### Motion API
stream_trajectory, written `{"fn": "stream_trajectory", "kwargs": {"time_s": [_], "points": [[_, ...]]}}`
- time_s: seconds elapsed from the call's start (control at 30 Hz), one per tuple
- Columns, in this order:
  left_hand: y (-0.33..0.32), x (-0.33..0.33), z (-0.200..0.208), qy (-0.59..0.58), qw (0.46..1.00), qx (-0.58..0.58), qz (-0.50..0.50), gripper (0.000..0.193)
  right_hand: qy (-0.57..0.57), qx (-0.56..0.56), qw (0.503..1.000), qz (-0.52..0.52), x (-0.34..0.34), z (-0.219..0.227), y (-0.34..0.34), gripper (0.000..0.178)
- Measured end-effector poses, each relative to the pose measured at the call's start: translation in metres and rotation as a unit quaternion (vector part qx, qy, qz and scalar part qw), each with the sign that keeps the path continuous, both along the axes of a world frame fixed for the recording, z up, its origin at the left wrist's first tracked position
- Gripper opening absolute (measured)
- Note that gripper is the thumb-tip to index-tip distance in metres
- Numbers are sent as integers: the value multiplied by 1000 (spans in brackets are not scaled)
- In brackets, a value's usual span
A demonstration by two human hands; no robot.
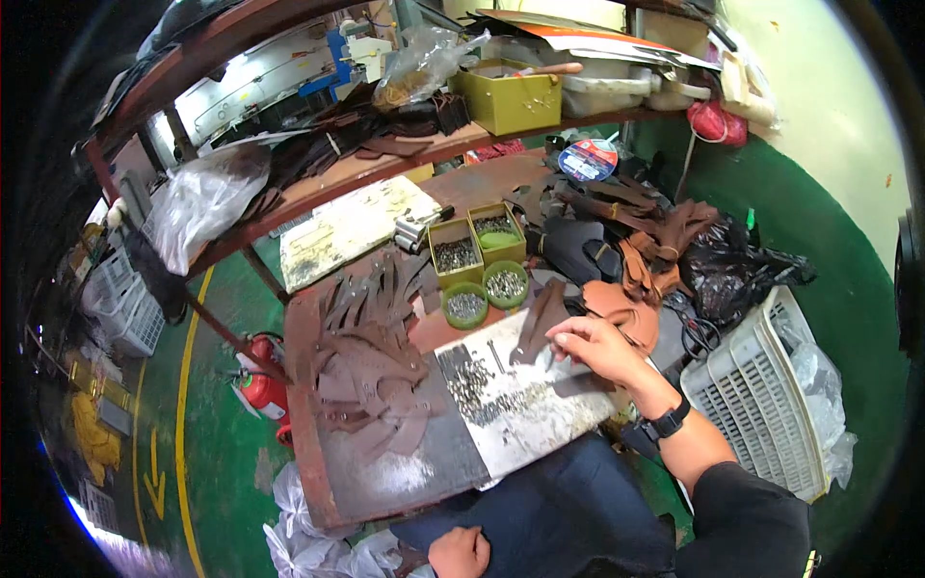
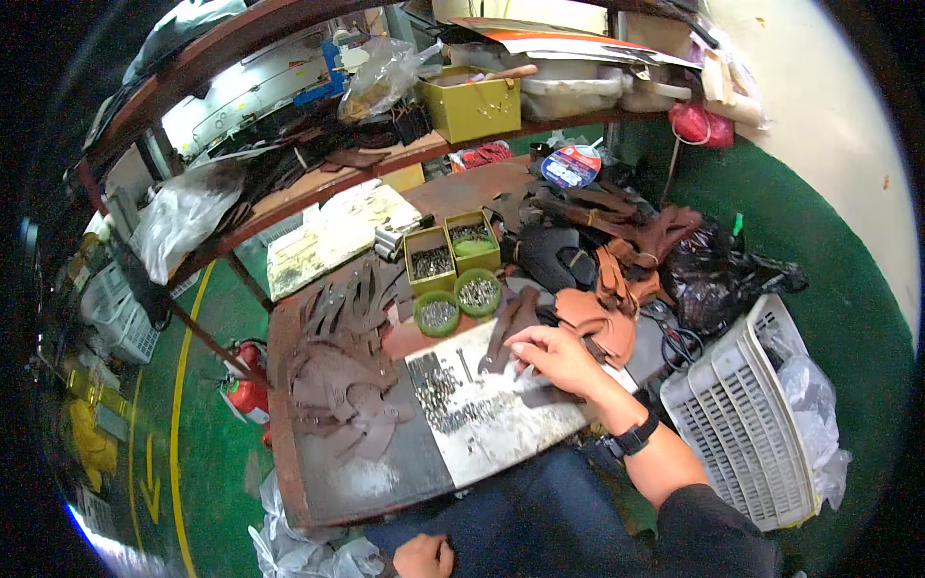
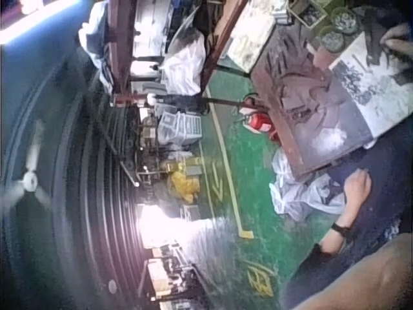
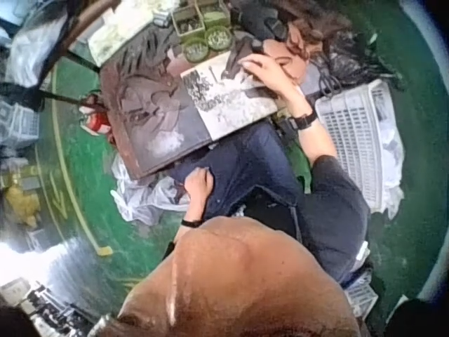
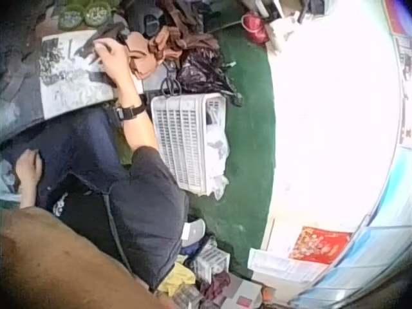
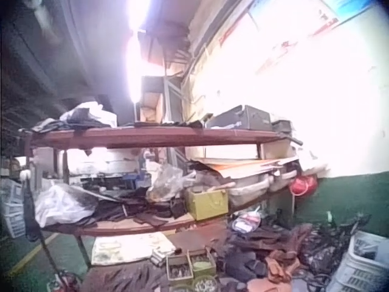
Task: Picking up leather shoe components and manually assembling or preparing them by setting small metal studs using a hammer.
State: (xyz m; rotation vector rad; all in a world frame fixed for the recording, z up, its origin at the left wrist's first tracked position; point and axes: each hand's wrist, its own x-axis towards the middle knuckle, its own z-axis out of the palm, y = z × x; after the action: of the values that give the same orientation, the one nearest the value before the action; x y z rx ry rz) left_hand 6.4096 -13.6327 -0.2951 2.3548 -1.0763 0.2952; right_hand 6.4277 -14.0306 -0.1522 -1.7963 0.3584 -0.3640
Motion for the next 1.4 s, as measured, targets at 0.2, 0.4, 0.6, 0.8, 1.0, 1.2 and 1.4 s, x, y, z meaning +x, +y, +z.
{"fn": "stream_trajectory", "kwargs": {"time_s": [0.2, 0.4, 0.6, 0.8, 1.0, 1.2, 1.4], "points": [[-20, 43, 23, 157, 987, 41, -11, 15, -40, 12, 993, 107, 66, 82, -5, 25], [-28, 70, 62, 366, 917, 147, -67, 26, 50, -148, 979, 133, 60, 123, 8, 25], [-92, 108, 212, 394, 918, 20, -37, 27, 277, -135, 918, 250, -47, 153, 14, 31], [-219, 234, 393, 199, 971, -129, -26, 63, 357, -160, 888, 240, -76, 155, 1, 31], [-335, 351, 502, 46, 997, 44, -36, 103, 268, -208, 938, 75, -20, 241, -9, 28], [-388, 403, 469, -98, 995, 9, -29, 52, 310, -135, 941, 2, -23, 248, -7, 25], [-325, 329, 484, -14, 979, -185, -82, 24, 340, -175, 920, 85, -23, 246, -13, 26]]}}
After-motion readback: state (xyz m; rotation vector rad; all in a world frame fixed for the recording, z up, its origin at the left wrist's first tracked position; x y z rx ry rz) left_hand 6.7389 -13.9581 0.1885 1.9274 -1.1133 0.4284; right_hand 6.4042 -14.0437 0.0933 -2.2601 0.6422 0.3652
